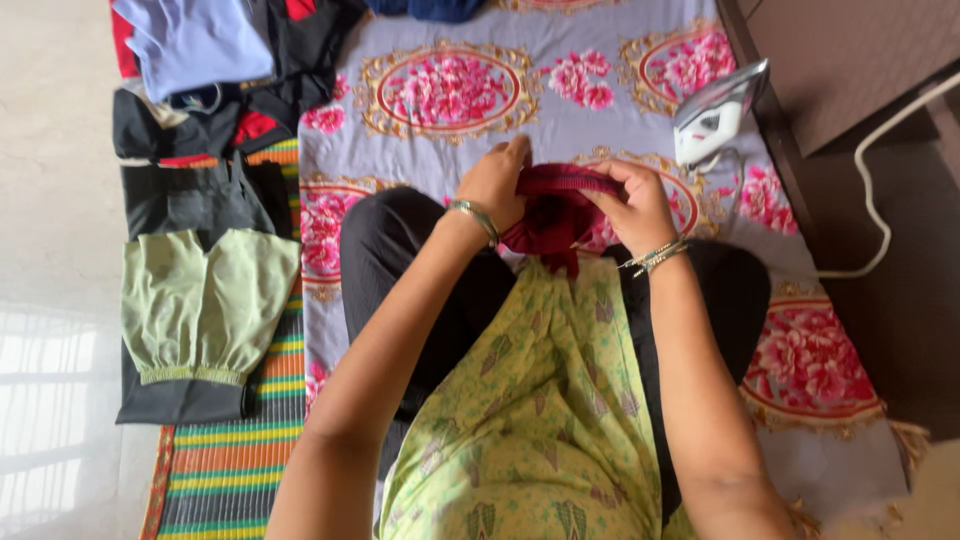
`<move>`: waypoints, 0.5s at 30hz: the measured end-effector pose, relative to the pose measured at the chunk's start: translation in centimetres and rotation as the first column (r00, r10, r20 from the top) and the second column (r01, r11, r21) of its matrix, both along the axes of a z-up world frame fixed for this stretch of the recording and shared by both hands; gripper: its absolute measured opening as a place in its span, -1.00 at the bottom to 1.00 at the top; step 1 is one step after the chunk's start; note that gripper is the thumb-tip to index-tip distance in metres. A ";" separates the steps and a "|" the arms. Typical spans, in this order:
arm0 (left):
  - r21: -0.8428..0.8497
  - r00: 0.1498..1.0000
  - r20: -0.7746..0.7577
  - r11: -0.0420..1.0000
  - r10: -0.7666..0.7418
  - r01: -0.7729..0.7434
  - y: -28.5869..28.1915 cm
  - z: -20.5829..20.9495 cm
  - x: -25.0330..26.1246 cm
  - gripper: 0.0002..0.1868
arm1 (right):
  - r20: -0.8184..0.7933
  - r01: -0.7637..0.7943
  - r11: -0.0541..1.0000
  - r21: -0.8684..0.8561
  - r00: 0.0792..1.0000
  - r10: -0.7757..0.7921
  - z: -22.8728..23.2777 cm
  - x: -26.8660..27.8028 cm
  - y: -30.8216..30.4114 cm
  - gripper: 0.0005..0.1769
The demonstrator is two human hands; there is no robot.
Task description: The person irons a pair of maroon shorts on a bed using a handheld iron. They repeatedly smooth the fabric, flip the shorts to iron different sections, and adjust the garment's position throughout the process.
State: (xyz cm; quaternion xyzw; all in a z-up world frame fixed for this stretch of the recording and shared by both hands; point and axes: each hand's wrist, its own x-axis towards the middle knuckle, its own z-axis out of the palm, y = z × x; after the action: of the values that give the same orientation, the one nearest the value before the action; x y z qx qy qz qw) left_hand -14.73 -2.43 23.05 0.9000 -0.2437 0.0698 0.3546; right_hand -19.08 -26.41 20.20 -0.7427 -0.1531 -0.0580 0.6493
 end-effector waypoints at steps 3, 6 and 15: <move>-0.090 0.928 0.303 0.976 0.217 -0.198 -0.4 -3.8 2.7 -0.42 | -0.143 0.021 0.885 0.466 0.988 0.052 -0.8 2.5 -0.4 -0.77; -0.526 0.941 -0.335 0.819 0.048 -0.229 -0.2 -8.1 6.5 -0.70 | -0.225 0.042 0.822 0.567 0.969 0.106 -2.2 4.7 0.1 -0.70; -0.715 0.747 -0.589 0.629 -0.308 -0.305 -1.6 -13.4 9.1 -0.72 | -0.275 0.254 0.960 0.120 0.938 -0.213 -12.3 9.6 -0.2 -0.63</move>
State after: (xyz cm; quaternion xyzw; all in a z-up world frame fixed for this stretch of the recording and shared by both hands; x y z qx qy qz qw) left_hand -5.61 -4.02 9.68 0.6183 -0.0466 -0.1574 0.7686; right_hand -9.53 -26.57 7.89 -0.7045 0.0274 -0.0489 0.7075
